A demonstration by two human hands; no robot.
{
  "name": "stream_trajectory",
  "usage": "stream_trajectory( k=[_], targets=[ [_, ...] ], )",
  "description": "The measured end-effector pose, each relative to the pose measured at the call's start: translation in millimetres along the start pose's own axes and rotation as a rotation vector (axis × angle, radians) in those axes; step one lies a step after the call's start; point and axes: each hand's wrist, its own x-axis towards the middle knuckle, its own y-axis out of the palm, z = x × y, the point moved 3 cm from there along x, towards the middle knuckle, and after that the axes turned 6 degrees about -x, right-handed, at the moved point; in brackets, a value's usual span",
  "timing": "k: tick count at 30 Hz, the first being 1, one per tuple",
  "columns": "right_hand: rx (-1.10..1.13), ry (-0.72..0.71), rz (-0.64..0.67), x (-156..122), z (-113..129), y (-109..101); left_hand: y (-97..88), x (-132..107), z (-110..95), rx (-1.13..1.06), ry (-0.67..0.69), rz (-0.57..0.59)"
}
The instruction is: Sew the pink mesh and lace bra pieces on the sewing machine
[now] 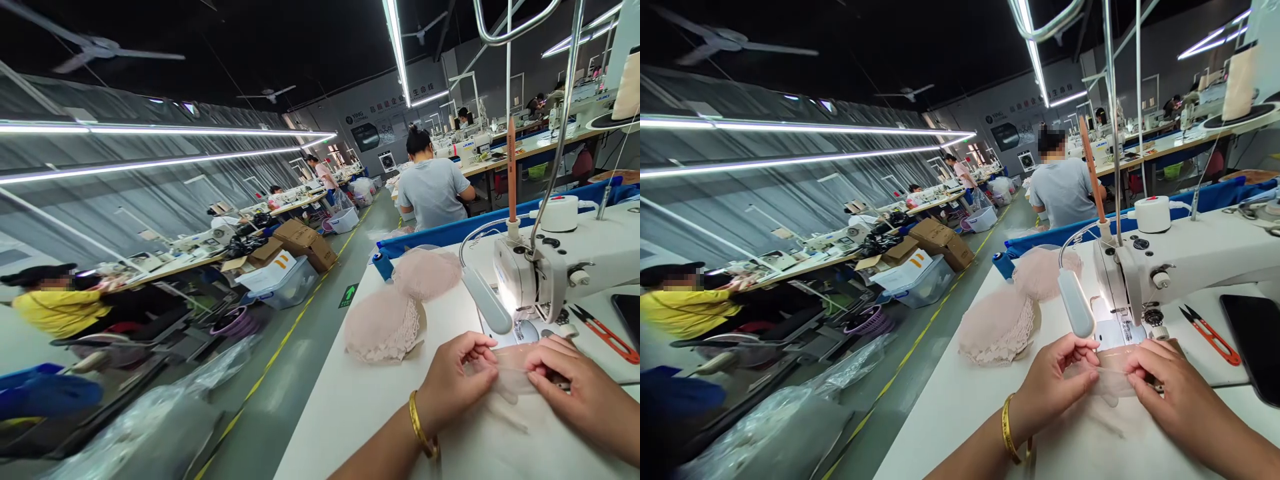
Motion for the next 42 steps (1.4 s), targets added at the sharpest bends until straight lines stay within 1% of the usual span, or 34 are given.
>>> stream_trajectory(
  k=[2,5,9,12,14,17,21,23,27,30,33,36,37,38,41,42],
  targets=[
    [-0.020,-0.045,-0.061,-0.5,2.6,-5.1,-1.7,-1.6,-1.1,0.119,0.104,-0.039],
    [-0.043,-0.150,-0.175,-2.2,9.1,-14.2,-3.7,-3.8,-3.8,0.273,0.273,-0.109],
    [-0.058,-0.247,-0.208,-4.2,16.5,-18.7,-4.5,-6.6,-7.2,0.411,0.493,-0.173],
    [-0.084,-0.296,-0.257,-5.9,16.8,-19.2,-5.1,-9.0,-9.4,0.490,0.619,-0.213],
    [-0.119,-0.346,-0.256,-7.1,15.2,-18.5,-5.4,-11.0,-11.2,0.532,0.704,-0.234],
    [-0.175,-0.409,-0.244,-8.6,12.4,-18.2,-5.7,-13.8,-12.8,0.563,0.792,-0.246],
    [-0.197,-0.435,-0.299,-10.0,14.0,-20.6,-5.0,-16.4,-14.0,0.599,0.841,-0.267],
    [-0.195,-0.438,-0.329,-11.0,17.9,-21.4,-4.2,-16.5,-15.2,0.616,0.855,-0.276],
    [-0.145,-0.350,-0.382,-13.1,23.1,-21.8,-3.2,-14.2,-17.6,0.556,0.874,-0.247],
    [-0.120,-0.355,-0.403,-15.0,22.6,-20.9,-3.3,-12.1,-18.0,0.515,0.870,-0.217],
    [-0.106,-0.350,-0.408,-15.2,17.0,-21.0,-3.3,-11.9,-18.3,0.518,0.873,-0.215],
    [-0.083,-0.358,-0.360,-14.1,14.3,-21.5,-2.6,-13.0,-18.8,0.497,0.866,-0.208],
    [-0.059,-0.330,-0.338,-13.6,14.3,-21.6,-2.4,-12.9,-18.6,0.470,0.833,-0.199],
    [-0.026,-0.266,-0.320,-13.0,14.4,-21.5,-2.6,-12.3,-17.8,0.432,0.771,-0.190],
    [0.113,0.068,-0.287,-13.2,14.4,-19.4,-4.7,-8.5,-12.2,0.280,0.469,-0.190],
    [0.160,0.158,-0.277,-14.1,15.2,-17.8,-5.6,-7.4,-9.8,0.231,0.374,-0.201]
  ],
)
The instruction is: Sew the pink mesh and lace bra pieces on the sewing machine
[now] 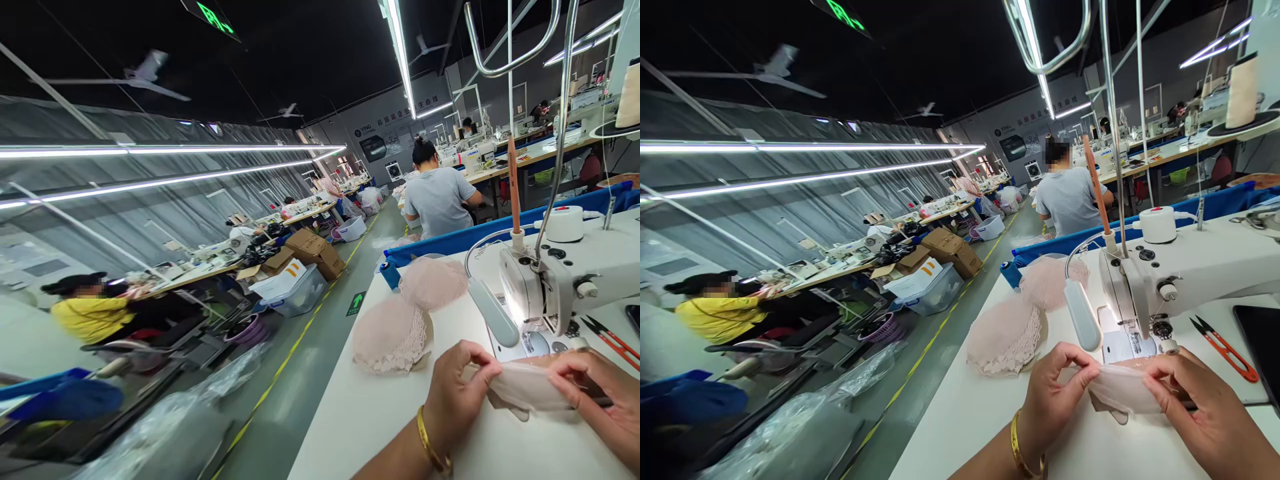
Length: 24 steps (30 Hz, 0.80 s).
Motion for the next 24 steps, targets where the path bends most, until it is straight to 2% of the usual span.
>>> stream_trajectory(
  k=[3,8,10,13,15,17,19,21,24],
  targets=[
    [0.096,0.117,0.039,-3.3,2.2,4.5,-0.1,0.4,6.4,-0.093,-0.182,-0.022],
    [0.161,0.160,0.070,-2.1,-0.9,5.8,-0.8,1.0,10.9,-0.121,-0.232,-0.007],
    [0.158,0.164,0.072,-1.0,-1.6,4.7,-1.9,0.5,8.0,-0.081,-0.188,0.007],
    [0.163,0.176,0.080,0.1,-2.7,3.6,-0.6,-3.3,-5.4,0.113,0.056,-0.034],
    [0.186,0.182,0.118,0.8,-5.4,4.7,8.8,-9.3,-14.4,0.220,0.247,-0.010],
    [0.220,0.179,0.170,1.9,-10.1,6.8,24.1,-16.1,-17.5,0.253,0.357,0.077],
    [0.258,0.176,0.202,3.3,-16.0,8.5,38.9,-21.0,-15.0,0.276,0.377,0.158],
    [0.304,0.192,0.184,4.6,-21.6,8.5,47.7,-22.5,-10.4,0.293,0.337,0.200],
    [0.427,0.226,0.140,5.2,-24.6,7.1,47.4,-19.0,-7.5,0.202,0.210,0.239]
  ],
)
